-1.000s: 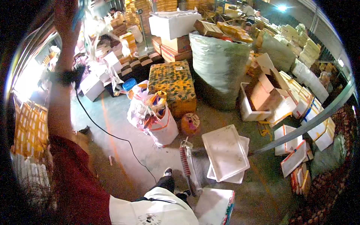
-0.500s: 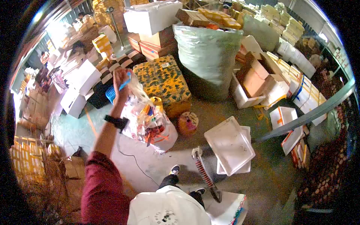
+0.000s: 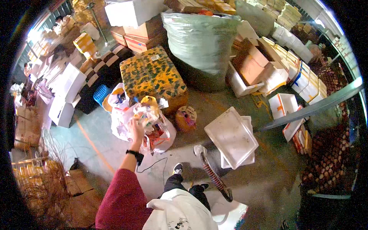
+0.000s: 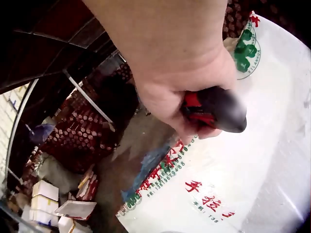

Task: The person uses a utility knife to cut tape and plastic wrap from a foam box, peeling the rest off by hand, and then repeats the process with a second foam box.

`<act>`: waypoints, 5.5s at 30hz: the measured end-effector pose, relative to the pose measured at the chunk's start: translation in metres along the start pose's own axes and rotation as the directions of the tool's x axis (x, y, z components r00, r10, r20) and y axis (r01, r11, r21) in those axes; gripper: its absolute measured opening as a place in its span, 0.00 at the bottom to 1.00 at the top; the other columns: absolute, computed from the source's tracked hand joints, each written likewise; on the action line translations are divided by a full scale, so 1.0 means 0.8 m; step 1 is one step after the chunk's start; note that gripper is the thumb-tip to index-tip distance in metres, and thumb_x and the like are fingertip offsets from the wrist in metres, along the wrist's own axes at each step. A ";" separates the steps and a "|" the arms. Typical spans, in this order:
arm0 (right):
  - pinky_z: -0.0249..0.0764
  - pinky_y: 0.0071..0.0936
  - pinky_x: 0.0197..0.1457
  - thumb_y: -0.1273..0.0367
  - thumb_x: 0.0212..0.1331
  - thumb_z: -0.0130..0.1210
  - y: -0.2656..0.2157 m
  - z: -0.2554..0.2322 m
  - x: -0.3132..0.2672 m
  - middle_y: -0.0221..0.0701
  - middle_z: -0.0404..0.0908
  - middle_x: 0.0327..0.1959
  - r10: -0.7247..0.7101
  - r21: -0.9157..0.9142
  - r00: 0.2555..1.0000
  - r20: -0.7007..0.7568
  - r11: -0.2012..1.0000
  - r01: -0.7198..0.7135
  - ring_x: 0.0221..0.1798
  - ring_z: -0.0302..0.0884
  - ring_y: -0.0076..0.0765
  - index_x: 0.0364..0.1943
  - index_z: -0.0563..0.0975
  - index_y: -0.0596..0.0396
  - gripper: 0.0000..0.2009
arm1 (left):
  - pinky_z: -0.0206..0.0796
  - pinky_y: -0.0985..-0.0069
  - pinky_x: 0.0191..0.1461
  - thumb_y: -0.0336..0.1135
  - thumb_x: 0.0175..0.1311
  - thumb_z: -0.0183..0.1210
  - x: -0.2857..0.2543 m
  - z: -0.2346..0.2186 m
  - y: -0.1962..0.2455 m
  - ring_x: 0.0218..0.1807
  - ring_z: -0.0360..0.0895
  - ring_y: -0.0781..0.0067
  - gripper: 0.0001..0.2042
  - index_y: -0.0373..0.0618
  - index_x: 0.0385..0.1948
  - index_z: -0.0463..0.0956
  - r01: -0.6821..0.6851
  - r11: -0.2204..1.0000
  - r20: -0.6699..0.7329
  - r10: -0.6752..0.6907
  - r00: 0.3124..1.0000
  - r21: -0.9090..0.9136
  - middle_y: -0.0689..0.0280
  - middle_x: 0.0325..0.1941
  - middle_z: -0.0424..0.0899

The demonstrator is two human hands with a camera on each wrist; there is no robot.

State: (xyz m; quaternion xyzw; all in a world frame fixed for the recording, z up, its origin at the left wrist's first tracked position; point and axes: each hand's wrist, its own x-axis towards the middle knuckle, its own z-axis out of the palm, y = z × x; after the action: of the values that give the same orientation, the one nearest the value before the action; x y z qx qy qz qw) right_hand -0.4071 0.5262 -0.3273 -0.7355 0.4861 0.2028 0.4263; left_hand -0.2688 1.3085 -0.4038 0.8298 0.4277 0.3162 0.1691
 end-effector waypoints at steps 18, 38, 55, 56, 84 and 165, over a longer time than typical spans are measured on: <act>0.70 0.32 0.16 0.74 0.47 0.73 0.125 -0.248 -0.029 0.33 0.77 0.19 0.100 0.528 0.875 -0.473 0.827 0.192 0.16 0.75 0.30 0.34 0.79 0.59 0.13 | 0.70 0.79 0.45 0.32 0.70 0.58 -0.436 -0.104 0.295 0.43 0.77 0.78 0.08 0.37 0.44 0.77 0.525 0.795 0.833 0.490 -0.257 -0.305 0.64 0.41 0.83; 0.73 0.28 0.20 0.71 0.54 0.66 0.146 -0.536 0.035 0.30 0.78 0.19 -0.231 0.439 0.936 -0.265 0.835 0.331 0.16 0.76 0.27 0.42 0.78 0.61 0.13 | 0.61 0.55 0.62 0.33 0.55 0.68 -0.827 -0.170 0.873 0.54 0.75 0.54 0.18 0.45 0.48 0.78 -0.353 0.071 0.194 0.926 -0.325 -0.933 0.60 0.45 0.84; 0.70 0.26 0.18 0.72 0.54 0.67 -0.017 -0.801 0.309 0.29 0.78 0.20 -0.043 0.522 0.929 -0.367 0.817 0.244 0.16 0.75 0.24 0.45 0.77 0.65 0.16 | 0.57 0.54 0.52 0.24 0.58 0.54 -1.089 0.021 1.220 0.44 0.68 0.47 0.05 0.40 0.35 0.69 -0.088 -0.110 -0.081 0.958 -0.276 -0.990 0.54 0.38 0.74; 0.70 0.26 0.18 0.72 0.54 0.67 -0.034 -0.815 0.318 0.29 0.78 0.20 -0.034 0.520 0.927 -0.373 0.820 0.239 0.16 0.75 0.24 0.45 0.77 0.65 0.16 | 0.57 0.54 0.52 0.24 0.58 0.54 -1.097 0.030 1.243 0.43 0.68 0.47 0.05 0.41 0.35 0.69 -0.088 -0.122 -0.090 0.948 -0.305 -0.989 0.54 0.38 0.73; 0.65 0.21 0.16 0.80 0.55 0.62 -0.400 -1.327 0.856 0.25 0.77 0.20 -0.355 0.303 0.928 -0.112 0.877 0.372 0.15 0.71 0.19 0.49 0.76 0.57 0.16 | 0.65 0.63 0.54 0.35 0.60 0.60 -1.177 0.302 1.834 0.44 0.74 0.56 0.06 0.43 0.30 0.79 -0.277 0.129 0.252 0.845 -0.471 -0.952 0.62 0.34 0.80; 0.69 0.25 0.21 0.76 0.44 0.74 -1.242 -1.386 1.556 0.28 0.79 0.25 -0.526 0.095 0.844 0.105 0.850 0.518 0.19 0.73 0.23 0.46 0.77 0.62 0.23 | 0.61 0.65 0.45 0.22 0.58 0.57 -1.037 0.838 2.376 0.38 0.68 0.53 0.03 0.40 0.27 0.72 -0.266 0.530 0.511 0.848 0.143 -0.805 0.59 0.30 0.73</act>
State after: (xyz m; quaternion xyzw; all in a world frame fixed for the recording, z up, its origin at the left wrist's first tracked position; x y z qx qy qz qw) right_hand 0.9008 -0.8995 -0.1727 -0.8116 0.2457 0.1105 0.5184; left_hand 0.9655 -0.4722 -0.1699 0.8699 -0.2047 -0.0241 0.4481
